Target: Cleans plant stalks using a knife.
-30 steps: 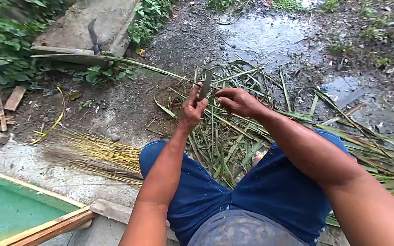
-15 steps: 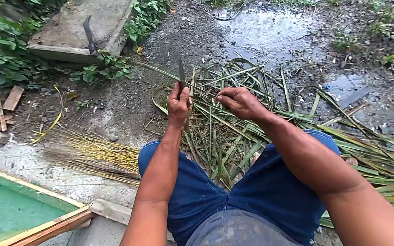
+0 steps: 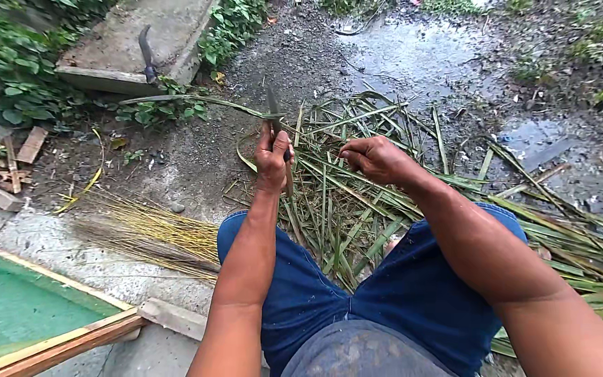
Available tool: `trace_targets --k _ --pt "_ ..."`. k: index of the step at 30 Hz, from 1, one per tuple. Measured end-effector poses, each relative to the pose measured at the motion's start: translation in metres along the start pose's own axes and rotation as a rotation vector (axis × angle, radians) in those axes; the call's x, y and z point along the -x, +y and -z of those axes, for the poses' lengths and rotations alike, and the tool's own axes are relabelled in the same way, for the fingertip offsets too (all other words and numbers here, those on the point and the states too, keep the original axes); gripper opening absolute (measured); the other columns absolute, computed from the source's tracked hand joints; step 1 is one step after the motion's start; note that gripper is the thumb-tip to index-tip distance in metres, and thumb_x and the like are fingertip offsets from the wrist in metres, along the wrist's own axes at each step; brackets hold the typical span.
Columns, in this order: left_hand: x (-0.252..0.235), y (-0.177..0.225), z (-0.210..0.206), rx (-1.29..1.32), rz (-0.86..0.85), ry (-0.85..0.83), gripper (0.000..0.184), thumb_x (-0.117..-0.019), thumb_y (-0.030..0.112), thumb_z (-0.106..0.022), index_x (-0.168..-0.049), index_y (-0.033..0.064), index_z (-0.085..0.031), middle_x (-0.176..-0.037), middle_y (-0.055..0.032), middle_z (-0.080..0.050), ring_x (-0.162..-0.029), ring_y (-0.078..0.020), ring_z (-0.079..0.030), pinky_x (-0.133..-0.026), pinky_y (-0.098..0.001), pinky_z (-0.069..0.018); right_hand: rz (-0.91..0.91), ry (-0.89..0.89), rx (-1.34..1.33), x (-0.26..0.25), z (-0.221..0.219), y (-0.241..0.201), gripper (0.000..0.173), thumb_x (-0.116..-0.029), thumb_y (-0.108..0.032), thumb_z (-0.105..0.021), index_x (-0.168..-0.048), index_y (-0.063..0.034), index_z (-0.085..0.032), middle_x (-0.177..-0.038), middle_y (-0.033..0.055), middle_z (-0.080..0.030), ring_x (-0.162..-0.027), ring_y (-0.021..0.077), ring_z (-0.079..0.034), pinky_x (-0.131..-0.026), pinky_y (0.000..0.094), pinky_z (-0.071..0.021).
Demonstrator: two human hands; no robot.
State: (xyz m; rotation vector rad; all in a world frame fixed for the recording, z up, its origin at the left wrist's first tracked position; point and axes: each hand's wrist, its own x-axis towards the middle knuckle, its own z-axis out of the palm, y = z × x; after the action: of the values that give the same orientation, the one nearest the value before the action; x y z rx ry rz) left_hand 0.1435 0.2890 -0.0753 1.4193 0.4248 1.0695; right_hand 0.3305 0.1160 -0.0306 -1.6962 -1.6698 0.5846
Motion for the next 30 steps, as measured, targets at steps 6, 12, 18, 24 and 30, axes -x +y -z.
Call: trace_targets --k 6,12,18,24,30 --pt "-0.015 0.005 0.023 0.03 -0.041 0.126 0.032 -0.1071 0.016 -0.047 -0.138 0.0083 -0.048 -0.081 0.0031 -0.061 -0.059 -0.0086 -0.06 -0.052 -0.0246 -0.0554 0.074 -0.034 0.026 0.006 0.008 0.001 0.026 -0.1072 -0.017 -0.049 -0.106 -0.0069 -0.073 -0.073 0.0009 -0.065 -0.063 0.0095 -0.06 -0.065 0.0324 -0.0531" --pt "-0.021 0.023 0.05 0.035 -0.066 0.229 0.039 -0.1079 0.016 -0.045 -0.146 0.0095 -0.04 -0.079 0.0032 -0.059 -0.057 -0.0087 -0.059 -0.051 -0.0242 -0.0551 0.094 -0.012 0.099 0.016 0.029 0.006 0.025 -0.1051 -0.017 -0.051 -0.105 -0.0092 -0.074 -0.074 0.0005 -0.066 -0.064 0.0101 -0.061 -0.065 0.0356 -0.0523" --pt "-0.021 0.033 0.08 0.047 -0.135 0.32 0.042 -0.1088 0.015 -0.043 -0.15 0.0102 -0.036 -0.082 0.002 -0.06 -0.056 -0.0089 -0.059 -0.05 -0.0239 -0.0549 0.082 -0.059 0.164 0.027 0.046 0.009 0.025 -0.1047 -0.017 -0.05 -0.105 -0.0115 -0.075 -0.073 -0.0011 -0.065 -0.065 0.0112 -0.061 -0.065 0.0395 -0.0529" --pt "-0.018 0.041 0.116 0.075 -0.145 0.395 0.029 -0.1118 0.02 -0.038 -0.14 0.0148 -0.044 -0.085 0.0018 -0.06 -0.058 -0.0099 -0.059 -0.048 -0.0251 -0.0545 0.073 -0.006 0.206 0.049 0.062 0.023 0.027 -0.1031 -0.019 -0.05 -0.102 -0.0115 -0.075 -0.072 -0.0006 -0.066 -0.059 0.013 -0.061 -0.056 0.0422 -0.0538" --pt "-0.013 0.052 0.134 0.145 -0.106 0.444 0.03 -0.1133 0.023 -0.033 -0.141 0.0204 -0.043 -0.085 0.0009 -0.059 -0.061 -0.0115 -0.06 -0.05 -0.0257 -0.0548 -0.046 0.023 0.21 0.074 0.083 0.034 0.025 -0.1039 -0.015 -0.051 -0.104 -0.0103 -0.075 -0.07 -0.0002 -0.066 -0.054 0.0113 -0.058 -0.052 0.0375 -0.0519"
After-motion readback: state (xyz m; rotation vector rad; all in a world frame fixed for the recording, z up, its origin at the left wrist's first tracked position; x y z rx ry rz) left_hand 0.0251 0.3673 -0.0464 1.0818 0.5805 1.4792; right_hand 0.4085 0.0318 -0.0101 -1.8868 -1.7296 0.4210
